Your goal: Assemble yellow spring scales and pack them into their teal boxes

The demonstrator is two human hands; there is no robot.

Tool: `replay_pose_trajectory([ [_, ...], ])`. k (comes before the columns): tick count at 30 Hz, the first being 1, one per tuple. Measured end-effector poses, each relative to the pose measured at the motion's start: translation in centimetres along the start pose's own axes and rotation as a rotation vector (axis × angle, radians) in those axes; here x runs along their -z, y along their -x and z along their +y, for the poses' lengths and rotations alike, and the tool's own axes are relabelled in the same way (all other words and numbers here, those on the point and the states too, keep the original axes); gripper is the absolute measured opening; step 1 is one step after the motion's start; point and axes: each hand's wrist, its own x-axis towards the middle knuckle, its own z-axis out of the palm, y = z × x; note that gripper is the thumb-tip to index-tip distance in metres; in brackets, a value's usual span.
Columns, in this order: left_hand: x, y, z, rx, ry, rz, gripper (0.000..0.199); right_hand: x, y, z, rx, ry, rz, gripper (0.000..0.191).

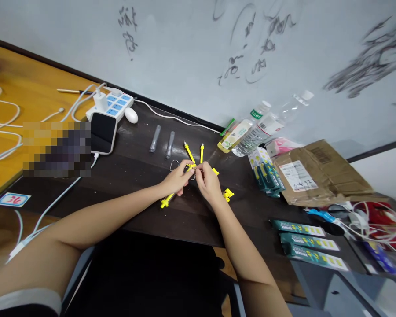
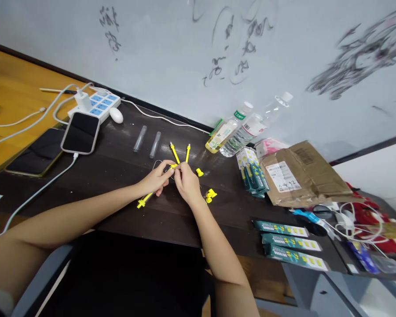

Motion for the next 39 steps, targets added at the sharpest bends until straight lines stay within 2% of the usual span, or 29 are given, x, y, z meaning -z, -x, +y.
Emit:
replay_pose_trajectory([
  [2, 0.2, -0.1, 0.0, 0.004, -0.021, 0.012, 0.04, -0.1, 0.0, -0.1, -0.018, -0.033, -0.036, 0.002],
  [8, 0.5, -0.1, 0.1, -0.042, -0.087, 0.041, 0.028, -0.7, -0.1, 0.1, -0.029, -0.275, -0.035, 0.004],
  [13, 0.6, 0.0, 0.2, -0.095, -0.145, 0.041, 0.02, -1.0, 0.1, -0.4, -0.075, -0.342, -0.062, 0.004],
  [19, 0.6, -0.4, 0.8, -0.017, 0.151, 0.011, 0.02, -1.5, 0.1, -0.8, -0.045, -0.37, 0.124, 0.009],
  [25, -0.4, -0.5, 0.5, 0.069, 0.358, -0.003, 0.017, -1.1, -0.4, -0.2, -0.058, -0.332, 0.0, 0.021],
  [30, -0.4, -0.7, 0.7, 0.101, 0.439, -0.022, 0.019, -0.7, -0.5, -0.2, -0.059, -0.39, -0.01, 0.023],
  [39, -0.1, -0.3, 2.0, 0.233, 0.546, -0.144, 0.02, 0.4, -0.7, -0.3, -0.027, -0.314, -0.067, 0.023],
])
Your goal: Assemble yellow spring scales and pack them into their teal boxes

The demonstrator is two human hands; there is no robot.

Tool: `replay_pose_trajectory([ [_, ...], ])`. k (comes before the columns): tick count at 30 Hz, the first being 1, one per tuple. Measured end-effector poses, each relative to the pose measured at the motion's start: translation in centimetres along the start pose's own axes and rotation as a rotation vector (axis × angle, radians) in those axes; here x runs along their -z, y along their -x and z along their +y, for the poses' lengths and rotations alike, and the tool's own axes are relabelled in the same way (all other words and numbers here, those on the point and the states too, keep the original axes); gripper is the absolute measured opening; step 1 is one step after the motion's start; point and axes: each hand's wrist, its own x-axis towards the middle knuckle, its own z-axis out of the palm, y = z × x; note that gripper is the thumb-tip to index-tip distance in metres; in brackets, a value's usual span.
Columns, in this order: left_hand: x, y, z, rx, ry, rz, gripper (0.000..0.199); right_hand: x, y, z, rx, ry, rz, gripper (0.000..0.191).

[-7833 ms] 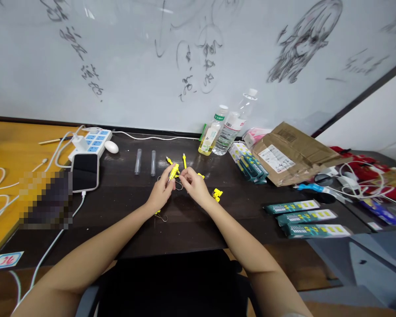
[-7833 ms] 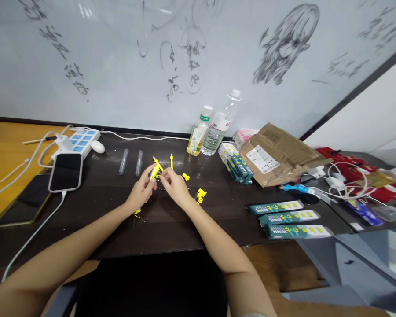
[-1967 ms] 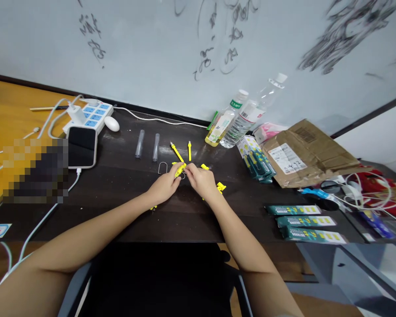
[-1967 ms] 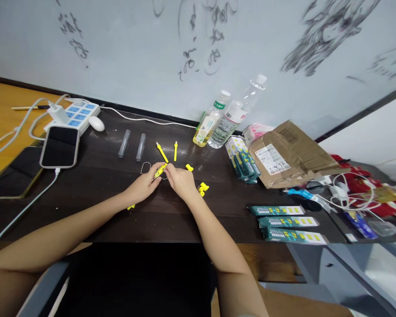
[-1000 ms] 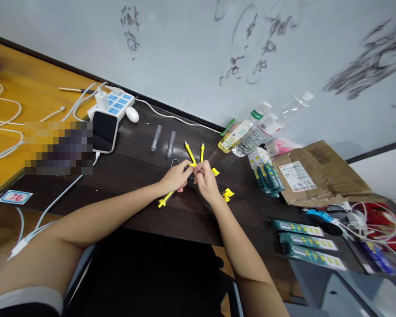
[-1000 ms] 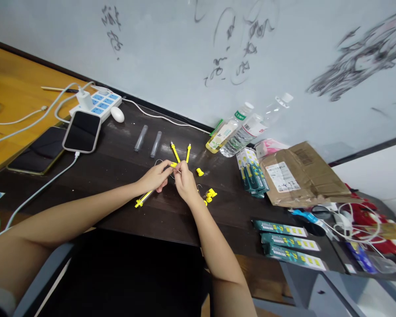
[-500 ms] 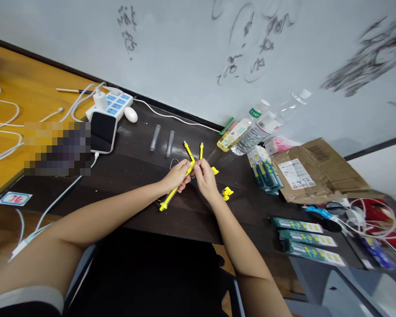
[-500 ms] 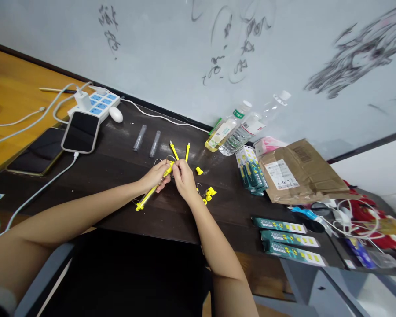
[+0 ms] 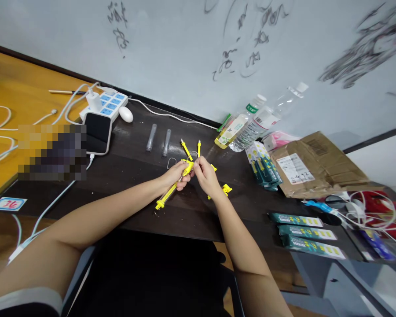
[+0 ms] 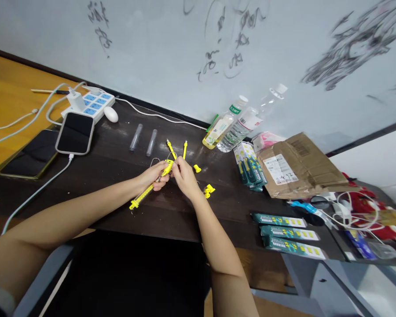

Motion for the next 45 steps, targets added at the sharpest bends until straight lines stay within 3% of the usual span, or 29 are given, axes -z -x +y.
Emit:
replay_pose_trajectory([
  [7, -0.5, 0.4, 0.6, 0.088, 0.105, -0.004, 0.019, 0.5, 0.0, 0.3, -0.057, -0.127, -0.021, 0.024],
  [15, 0.2, -0.1, 0.3, 0.135, 0.225, -0.109, 0.03, 0.7, 0.2, 0.3, -0.099, -0.342, -0.013, 0.029],
  [25, 0.6, -0.4, -0.1, 0.118, 0.266, -0.232, 0.029, 1.2, 0.3, 0.3, -0.021, -0.275, -0.027, 0.022],
  [31, 0.7, -0.4, 0.3, 0.218, 0.243, -0.254, 0.045, 1.2, 0.7, -0.1, 0.009, -0.215, -0.004, 0.019],
  [37, 0.8, -0.2, 0.7, 0.249, 0.162, -0.282, 0.046, 1.2, 1.0, -0.2, -0.025, -0.257, 0.001, 0.021],
  [40, 0.9, -0.3, 0.5, 0.198, 0.097, -0.265, 0.042, 1.0, 0.9, 0.4, -0.038, -0.25, 0.02, 0.021],
  [45, 1.1, -0.4, 0.0, -0.158, -0.129, -0.058, 0.02, 0.7, 0.6, 1.6, -0.113, -0.312, 0.071, 0.019],
])
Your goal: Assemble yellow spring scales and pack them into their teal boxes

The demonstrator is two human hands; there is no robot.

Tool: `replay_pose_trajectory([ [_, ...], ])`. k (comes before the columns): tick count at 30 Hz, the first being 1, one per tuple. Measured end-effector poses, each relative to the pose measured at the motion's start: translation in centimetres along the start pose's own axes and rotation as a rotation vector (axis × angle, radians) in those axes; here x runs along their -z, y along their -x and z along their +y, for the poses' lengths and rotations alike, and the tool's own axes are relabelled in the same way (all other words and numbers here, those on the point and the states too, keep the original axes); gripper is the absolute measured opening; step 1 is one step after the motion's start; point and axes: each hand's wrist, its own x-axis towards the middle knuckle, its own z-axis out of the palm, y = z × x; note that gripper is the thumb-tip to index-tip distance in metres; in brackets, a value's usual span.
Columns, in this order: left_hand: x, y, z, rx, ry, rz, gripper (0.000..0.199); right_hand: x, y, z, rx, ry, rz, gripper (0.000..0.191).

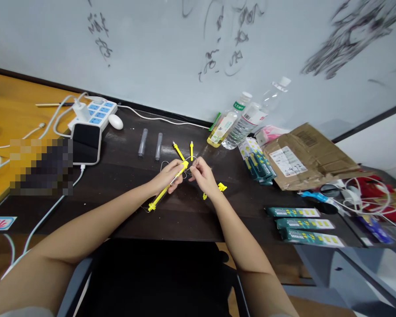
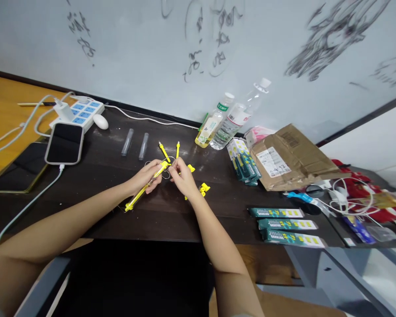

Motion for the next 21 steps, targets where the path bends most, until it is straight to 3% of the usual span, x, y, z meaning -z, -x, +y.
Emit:
replay_pose_trajectory([
  [4, 0.6, -0.2, -0.2, -0.084, -0.152, 0.088, 0.021, -0.2, -0.2, -0.3, -0.088, -0.199, 0.011, 0.019],
  [10, 0.9, -0.2, -0.8, -0.194, -0.369, 0.099, 0.028, -0.6, -0.4, -0.2, -0.165, -0.342, 0.018, 0.035],
  [16, 0.6, 0.1, -1.5, -0.261, -0.489, 0.038, 0.031, -1.1, -0.7, 0.7, -0.14, -0.336, 0.018, 0.039],
  [21, 0.1, 0.7, -1.2, -0.252, -0.537, -0.095, 0.033, -0.9, -0.6, 0.7, -0.107, -0.273, 0.011, 0.035],
])
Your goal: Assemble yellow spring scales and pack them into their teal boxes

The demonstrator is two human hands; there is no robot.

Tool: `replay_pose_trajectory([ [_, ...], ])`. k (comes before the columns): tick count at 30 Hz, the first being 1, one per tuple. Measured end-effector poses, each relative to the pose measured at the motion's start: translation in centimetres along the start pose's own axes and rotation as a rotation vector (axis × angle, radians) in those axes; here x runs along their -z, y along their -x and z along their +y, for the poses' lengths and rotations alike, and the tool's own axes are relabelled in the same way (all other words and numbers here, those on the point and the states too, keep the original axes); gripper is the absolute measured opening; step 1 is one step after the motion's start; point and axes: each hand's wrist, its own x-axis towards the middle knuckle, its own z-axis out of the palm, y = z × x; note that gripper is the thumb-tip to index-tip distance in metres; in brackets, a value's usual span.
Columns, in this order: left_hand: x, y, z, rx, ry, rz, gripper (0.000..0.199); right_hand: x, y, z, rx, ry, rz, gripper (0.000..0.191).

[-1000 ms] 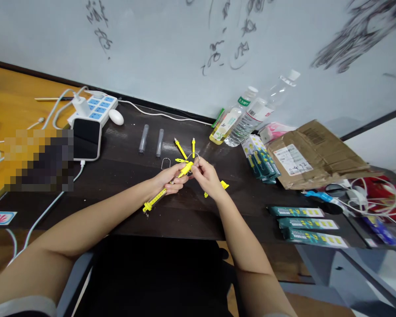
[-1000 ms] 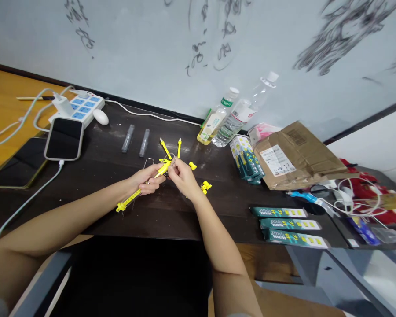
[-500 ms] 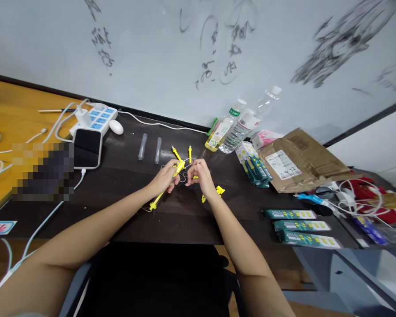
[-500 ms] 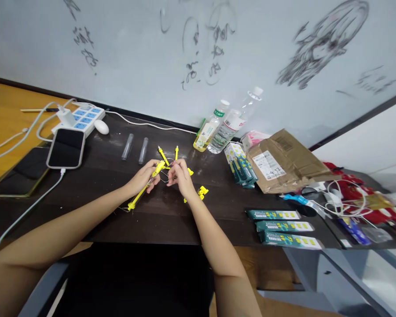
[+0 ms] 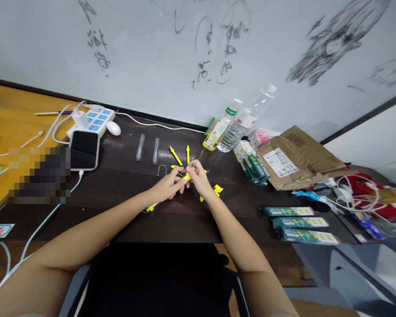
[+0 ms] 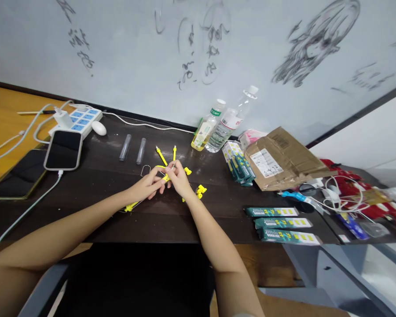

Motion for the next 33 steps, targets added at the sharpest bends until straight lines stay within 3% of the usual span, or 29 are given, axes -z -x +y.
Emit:
replay_pose_trajectory([
  [5, -0.5, -0.1, -0.1, 0.007, 0.127, 0.019, 0.034, 0.1, 0.2, 0.0, 0.089, 0.023, 0.081, 0.033],
  [13, -1.1, -0.9, -1.1, 0.077, 0.396, -0.007, 0.034, 0.2, 0.1, 0.1, 0.038, 0.05, 0.097, 0.037],
  [17, -1.0, -0.9, -0.2, 0.159, 0.548, 0.028, 0.032, 0.2, 0.1, -0.2, 0.006, -0.019, 0.041, 0.041],
  [21, -0.3, -0.6, 1.1, 0.214, 0.667, -0.065, 0.03, 0.4, 0.2, -0.7, -0.021, -0.16, -0.08, 0.037],
  [24, 0.1, -0.3, 1.5, 0.215, 0.688, -0.162, 0.025, 0.4, 0.3, -0.6, -0.027, -0.196, -0.147, 0.034],
  [27, 0.2, -0.1, 1.3, 0.217, 0.674, -0.214, 0.024, 0.4, 0.3, -0.4, 0.006, -0.212, -0.128, 0.034],
  [33, -0.2, -0.3, 0.5, 0.123, 0.437, -0.179, 0.031, 0.3, 0.3, -0.3, 0.004, -0.196, -0.064, 0.04],
])
